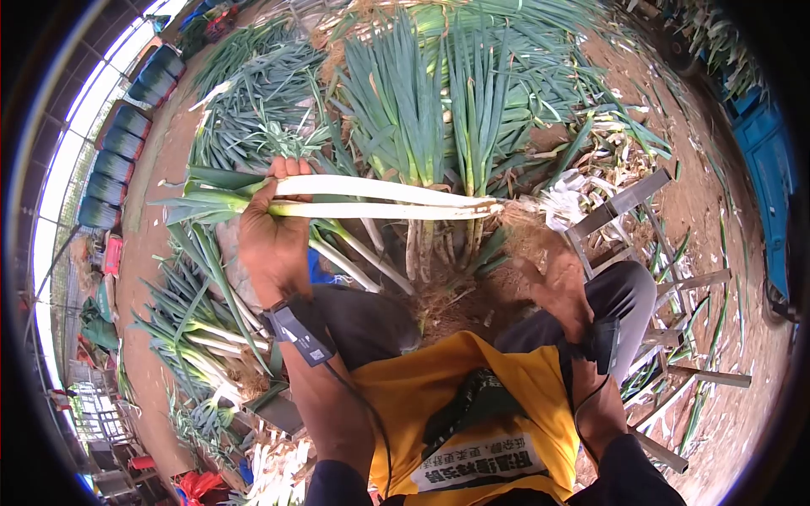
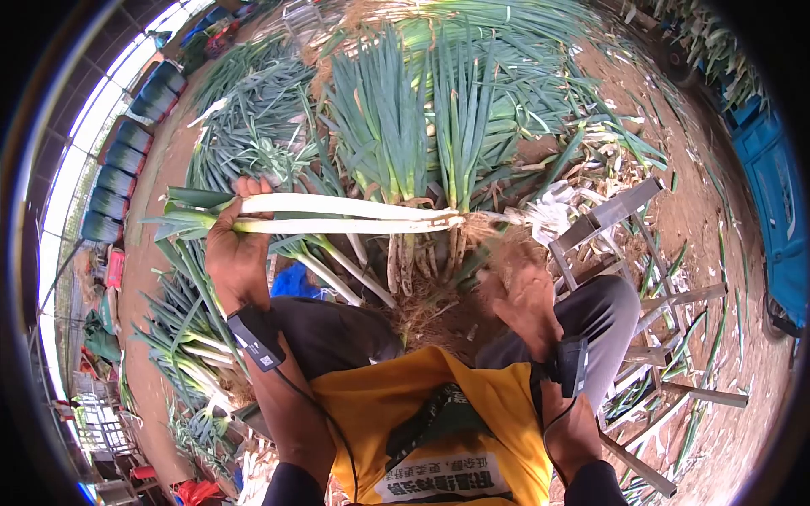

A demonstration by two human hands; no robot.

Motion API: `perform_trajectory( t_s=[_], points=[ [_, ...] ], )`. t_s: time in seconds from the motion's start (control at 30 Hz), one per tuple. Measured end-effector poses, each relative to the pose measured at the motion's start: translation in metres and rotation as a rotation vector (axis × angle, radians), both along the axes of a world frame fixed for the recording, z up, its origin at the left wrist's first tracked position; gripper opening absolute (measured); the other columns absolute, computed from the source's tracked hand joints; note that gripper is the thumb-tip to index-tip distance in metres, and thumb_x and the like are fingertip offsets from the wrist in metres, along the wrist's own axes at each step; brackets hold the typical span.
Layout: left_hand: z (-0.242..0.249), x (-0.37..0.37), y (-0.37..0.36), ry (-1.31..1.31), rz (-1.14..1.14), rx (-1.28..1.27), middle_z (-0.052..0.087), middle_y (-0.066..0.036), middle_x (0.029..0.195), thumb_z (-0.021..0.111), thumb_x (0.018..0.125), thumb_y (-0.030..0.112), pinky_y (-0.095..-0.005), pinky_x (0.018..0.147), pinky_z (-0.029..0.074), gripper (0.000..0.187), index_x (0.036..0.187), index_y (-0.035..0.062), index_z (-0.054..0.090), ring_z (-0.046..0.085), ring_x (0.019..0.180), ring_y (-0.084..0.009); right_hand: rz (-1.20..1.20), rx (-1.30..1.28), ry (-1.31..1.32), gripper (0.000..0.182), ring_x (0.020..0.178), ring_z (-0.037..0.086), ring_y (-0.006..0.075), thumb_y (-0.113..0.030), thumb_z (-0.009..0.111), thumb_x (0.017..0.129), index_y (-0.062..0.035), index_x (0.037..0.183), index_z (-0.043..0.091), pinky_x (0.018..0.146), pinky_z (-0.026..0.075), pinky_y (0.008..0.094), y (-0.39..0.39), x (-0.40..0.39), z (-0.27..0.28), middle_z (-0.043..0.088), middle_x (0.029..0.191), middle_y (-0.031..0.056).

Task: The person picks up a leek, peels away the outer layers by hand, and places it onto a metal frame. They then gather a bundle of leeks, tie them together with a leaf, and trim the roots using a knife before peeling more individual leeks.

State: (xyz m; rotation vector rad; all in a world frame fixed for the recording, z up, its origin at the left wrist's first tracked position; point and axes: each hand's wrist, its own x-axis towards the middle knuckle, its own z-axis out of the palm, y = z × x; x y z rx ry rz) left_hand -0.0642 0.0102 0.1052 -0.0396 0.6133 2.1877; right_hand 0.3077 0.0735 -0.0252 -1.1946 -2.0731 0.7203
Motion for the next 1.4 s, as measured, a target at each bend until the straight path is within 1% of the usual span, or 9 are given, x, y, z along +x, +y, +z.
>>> perform_trajectory(
  t_s=[0.1,0.23,0.37,0.67,0.83,1.1,1.2,1.23,1.4],
  points=[
    [0.001,0.006,0.003,-0.038,0.046,-0.049,0.056,-0.024,0.121,0.049,0.092,-0.009,-0.0521,0.109,0.044,0.034,0.126,-0.0152,0.044,0.057,0.115,-0.0341,-0.179,0.178,0.075,0.044,0.102,0.061,0.0361,-0.008,0.074,0.076,-0.0044,0.118,0.061,0.089,0.05,0.0442,0.0,-0.016,0.057,0.064,0.11,0.0177],
    [-0.001,0.01,0.009,0.0,0.011,-0.112,0.056,-0.024,0.121,0.05,0.092,-0.009,-0.0523,0.108,0.045,0.034,0.125,-0.0149,0.045,0.057,0.115,-0.0351,0.066,0.231,0.149,0.045,0.101,0.061,0.0368,-0.004,0.077,0.07,-0.0039,0.113,0.062,0.092,0.048,0.0439,0.004,-0.029,0.074,0.064,0.106,0.0167],
    [-0.001,0.02,0.014,-0.009,-0.02,-0.144,0.056,-0.023,0.12,0.05,0.091,-0.009,-0.0527,0.108,0.045,0.032,0.123,-0.0145,0.046,0.056,0.116,-0.0361,0.193,0.276,-0.002,0.037,0.1,0.06,0.0361,-0.003,0.076,0.071,-0.0061,0.106,0.063,0.09,0.048,0.0449,0.01,-0.046,0.07,0.065,0.102,0.0131],
    [-0.008,0.025,0.014,0.007,-0.18,-0.143,0.061,-0.021,0.113,0.052,0.092,-0.003,-0.0484,0.107,0.046,0.026,0.117,-0.0125,0.051,0.059,0.11,-0.0352,0.255,0.082,0.158,0.026,0.08,0.063,0.0324,0.002,0.075,0.07,-0.0034,0.094,0.066,0.07,0.052,0.0394,0.007,-0.048,0.055,0.063,0.084,0.0118],
    [-0.008,0.031,0.019,-0.02,-0.21,-0.12,0.063,-0.019,0.104,0.057,0.091,-0.002,-0.0462,0.105,0.048,0.02,0.109,-0.0097,0.056,0.063,0.102,-0.0321,0.288,-0.013,0.19,0.021,0.067,0.058,0.0232,0.008,0.073,0.068,-0.0028,0.075,0.056,0.061,0.046,0.0332,0.002,-0.049,0.058,0.055,0.071,0.0072],
    [-0.013,0.037,0.022,0.072,-0.367,0.018,0.06,-0.016,0.103,0.058,0.089,-0.004,-0.0481,0.107,0.046,0.029,0.117,-0.0092,0.055,0.06,0.104,-0.0309,0.246,-0.105,0.154,0.021,0.066,0.059,0.0196,0.004,0.074,0.072,-0.0023,0.087,0.062,0.062,0.048,0.0315,-0.006,-0.05,0.053,0.059,0.075,0.0087],
    [-0.02,0.044,0.028,0.152,-0.421,0.076,0.063,-0.017,0.102,0.063,0.088,0.003,-0.0441,0.099,0.049,0.032,0.118,-0.0052,0.056,0.062,0.1,-0.0305,0.304,-0.001,0.246,0.027,0.07,0.061,0.0221,0.003,0.074,0.074,-0.0022,0.098,0.063,0.065,0.05,0.0339,-0.012,-0.068,0.085,0.06,0.082,0.0114],
    [-0.02,0.048,0.029,0.163,-0.443,0.094,0.063,-0.017,0.102,0.064,0.088,0.005,-0.0441,0.099,0.049,0.032,0.118,-0.0048,0.057,0.061,0.101,-0.0305,0.349,0.041,0.191,0.032,0.074,0.062,0.0275,0.0,0.072,0.076,-0.0016,0.107,0.063,0.069,0.052,0.0375,-0.01,-0.072,0.093,0.062,0.089,0.0148],
    [-0.015,0.066,0.029,0.267,-0.582,0.114,0.06,-0.017,0.117,0.059,0.094,0.013,-0.0451,0.101,0.047,0.043,0.132,-0.0032,0.048,0.058,0.111,-0.0319,0.428,0.097,0.283,0.032,0.083,0.065,0.0342,-0.002,0.07,0.08,0.0014,0.11,0.062,0.074,0.053,0.042,-0.006,-0.13,0.131,0.066,0.096,0.0186]
  ],
)
